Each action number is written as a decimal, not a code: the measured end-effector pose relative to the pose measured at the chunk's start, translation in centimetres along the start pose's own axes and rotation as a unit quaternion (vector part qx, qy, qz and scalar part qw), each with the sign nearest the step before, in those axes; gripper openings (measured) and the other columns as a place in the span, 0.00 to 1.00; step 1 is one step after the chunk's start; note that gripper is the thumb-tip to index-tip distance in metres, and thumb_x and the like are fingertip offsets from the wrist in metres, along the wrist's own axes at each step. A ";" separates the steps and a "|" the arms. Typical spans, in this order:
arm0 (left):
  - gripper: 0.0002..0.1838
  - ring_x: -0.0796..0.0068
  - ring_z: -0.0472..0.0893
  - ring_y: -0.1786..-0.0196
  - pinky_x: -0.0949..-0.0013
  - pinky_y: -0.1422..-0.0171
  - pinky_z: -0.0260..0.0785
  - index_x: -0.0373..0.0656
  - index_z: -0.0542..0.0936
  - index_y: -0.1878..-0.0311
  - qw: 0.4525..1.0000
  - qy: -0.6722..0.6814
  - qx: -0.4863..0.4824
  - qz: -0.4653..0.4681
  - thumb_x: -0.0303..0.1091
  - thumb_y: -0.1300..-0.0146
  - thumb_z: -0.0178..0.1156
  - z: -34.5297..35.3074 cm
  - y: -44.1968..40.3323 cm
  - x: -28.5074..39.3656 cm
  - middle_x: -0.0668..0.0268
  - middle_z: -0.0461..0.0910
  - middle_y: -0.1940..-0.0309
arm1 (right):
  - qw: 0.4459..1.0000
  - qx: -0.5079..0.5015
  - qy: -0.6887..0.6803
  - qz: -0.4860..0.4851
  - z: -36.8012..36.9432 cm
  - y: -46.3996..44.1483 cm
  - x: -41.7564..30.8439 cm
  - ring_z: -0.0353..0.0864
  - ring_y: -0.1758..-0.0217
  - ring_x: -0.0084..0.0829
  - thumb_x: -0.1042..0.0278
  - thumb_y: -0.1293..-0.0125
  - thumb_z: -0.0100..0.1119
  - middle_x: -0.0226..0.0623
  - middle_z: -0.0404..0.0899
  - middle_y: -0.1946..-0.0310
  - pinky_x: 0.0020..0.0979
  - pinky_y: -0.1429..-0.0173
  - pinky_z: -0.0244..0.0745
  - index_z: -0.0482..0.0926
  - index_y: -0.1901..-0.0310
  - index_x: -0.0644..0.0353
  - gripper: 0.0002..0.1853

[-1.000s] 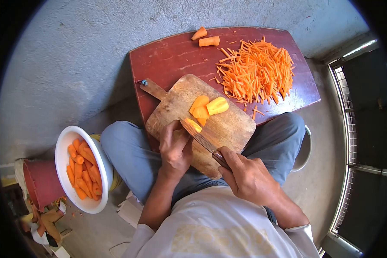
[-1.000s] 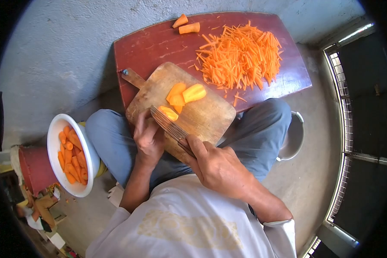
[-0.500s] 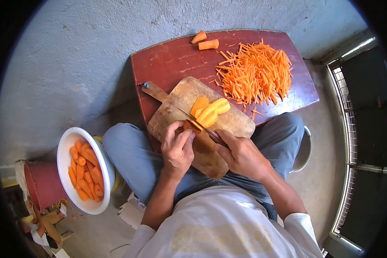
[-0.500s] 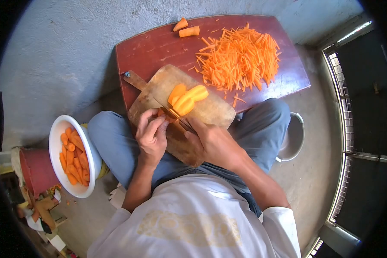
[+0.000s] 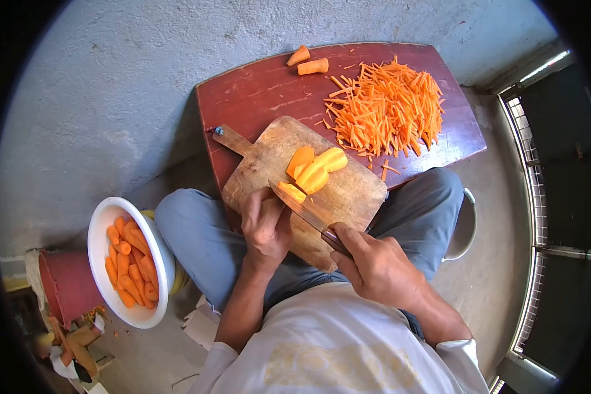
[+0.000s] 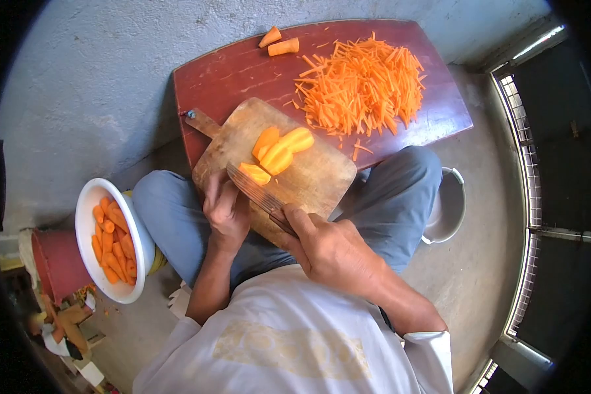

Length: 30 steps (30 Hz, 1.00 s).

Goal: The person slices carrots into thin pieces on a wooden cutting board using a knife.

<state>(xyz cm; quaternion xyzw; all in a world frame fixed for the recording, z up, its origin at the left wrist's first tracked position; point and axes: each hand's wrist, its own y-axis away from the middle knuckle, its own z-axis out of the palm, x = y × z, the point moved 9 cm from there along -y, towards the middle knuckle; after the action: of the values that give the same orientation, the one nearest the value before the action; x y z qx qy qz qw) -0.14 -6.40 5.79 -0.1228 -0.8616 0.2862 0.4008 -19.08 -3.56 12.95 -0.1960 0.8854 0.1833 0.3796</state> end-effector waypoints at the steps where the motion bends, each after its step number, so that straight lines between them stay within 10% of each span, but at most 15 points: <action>1: 0.19 0.47 0.86 0.45 0.49 0.39 0.79 0.40 0.92 0.43 1.000 -0.006 0.000 0.008 0.15 0.38 0.75 -0.1 -0.1 0.1 0.55 0.85 0.47 | 1.000 -0.002 0.003 0.002 0.1 0.0 -0.1 0.92 0.58 0.64 0.70 0.18 0.67 0.57 0.90 0.56 0.56 0.57 0.87 0.75 0.30 0.65 0.21; 30: 0.20 0.49 0.85 0.42 0.50 0.37 0.79 0.40 0.90 0.41 1.000 -0.002 -0.004 0.002 0.16 0.35 0.76 0.4 0.8 -0.6 0.55 0.84 0.43 | 0.999 0.025 -0.012 -0.026 0.9 -4.8 2.8 0.91 0.57 0.64 0.67 0.18 0.67 0.60 0.90 0.59 0.55 0.53 0.85 0.78 0.32 0.66 0.20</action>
<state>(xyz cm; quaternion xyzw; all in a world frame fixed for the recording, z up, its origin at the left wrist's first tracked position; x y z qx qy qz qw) -0.08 -6.14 4.72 -0.1255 -0.8630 0.2842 0.3985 -18.00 -7.88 9.43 -0.2067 0.8797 0.1536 0.3998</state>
